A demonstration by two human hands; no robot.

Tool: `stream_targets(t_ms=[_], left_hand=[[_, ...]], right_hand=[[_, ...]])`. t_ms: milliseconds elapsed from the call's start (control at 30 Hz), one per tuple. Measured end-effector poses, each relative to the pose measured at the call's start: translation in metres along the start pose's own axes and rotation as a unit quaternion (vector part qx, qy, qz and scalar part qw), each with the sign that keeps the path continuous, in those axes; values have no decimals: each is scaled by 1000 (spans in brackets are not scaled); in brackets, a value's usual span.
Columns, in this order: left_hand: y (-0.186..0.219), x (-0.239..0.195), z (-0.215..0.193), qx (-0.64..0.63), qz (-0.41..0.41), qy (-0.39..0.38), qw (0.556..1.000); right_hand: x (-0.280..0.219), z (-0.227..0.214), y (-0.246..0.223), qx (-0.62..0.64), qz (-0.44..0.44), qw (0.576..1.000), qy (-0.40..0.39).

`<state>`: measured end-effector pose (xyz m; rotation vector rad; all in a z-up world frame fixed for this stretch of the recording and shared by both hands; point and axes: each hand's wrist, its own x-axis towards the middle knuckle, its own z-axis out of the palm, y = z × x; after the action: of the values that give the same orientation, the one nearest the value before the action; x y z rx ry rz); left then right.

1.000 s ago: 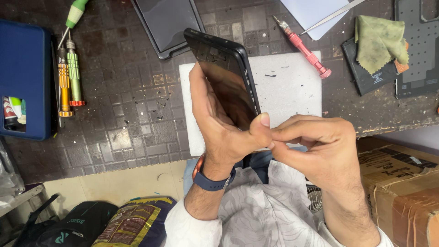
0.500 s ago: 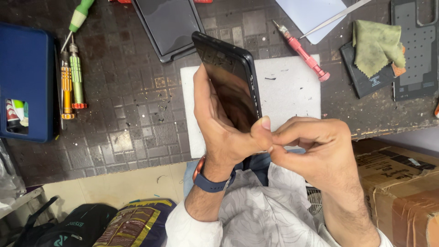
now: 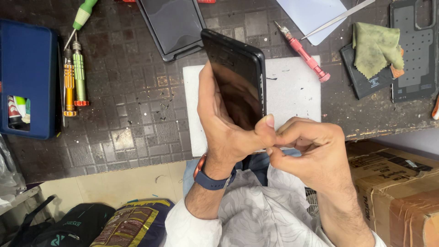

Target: The person disassembles a smartphone, removes the battery, and uses a screwdriver to adjust internal components. They then reassemble the phone and test the screen by turning it on.

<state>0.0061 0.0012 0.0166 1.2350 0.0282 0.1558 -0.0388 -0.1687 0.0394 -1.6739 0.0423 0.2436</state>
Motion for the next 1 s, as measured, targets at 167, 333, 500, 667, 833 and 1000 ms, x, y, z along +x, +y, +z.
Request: stream_targets(t_ms=[167,333,500,667,833,1000], left_hand=[[4,3,-1,-20,33,-47,998],[9,3,-4,-41,19,-98,994],[16,2,-1,-38,-8,-157,987],[19,11,-1,-163,-35,-176,970],[15,6,-9,-257,-42,-62,963],[3,3,-8,-219,-15,-158,963]], right_hand=[[-4,7,-23,-58,-71,996,1],[9,4,-54,-412,-377,822,113],[36,-21,-71,-616,-469,631,42],[58,-30,-94,-654,-558,508,46],[43,-47,-94,-575,-491,649,84],[5,-9,-61,-268,-264,896,236]])
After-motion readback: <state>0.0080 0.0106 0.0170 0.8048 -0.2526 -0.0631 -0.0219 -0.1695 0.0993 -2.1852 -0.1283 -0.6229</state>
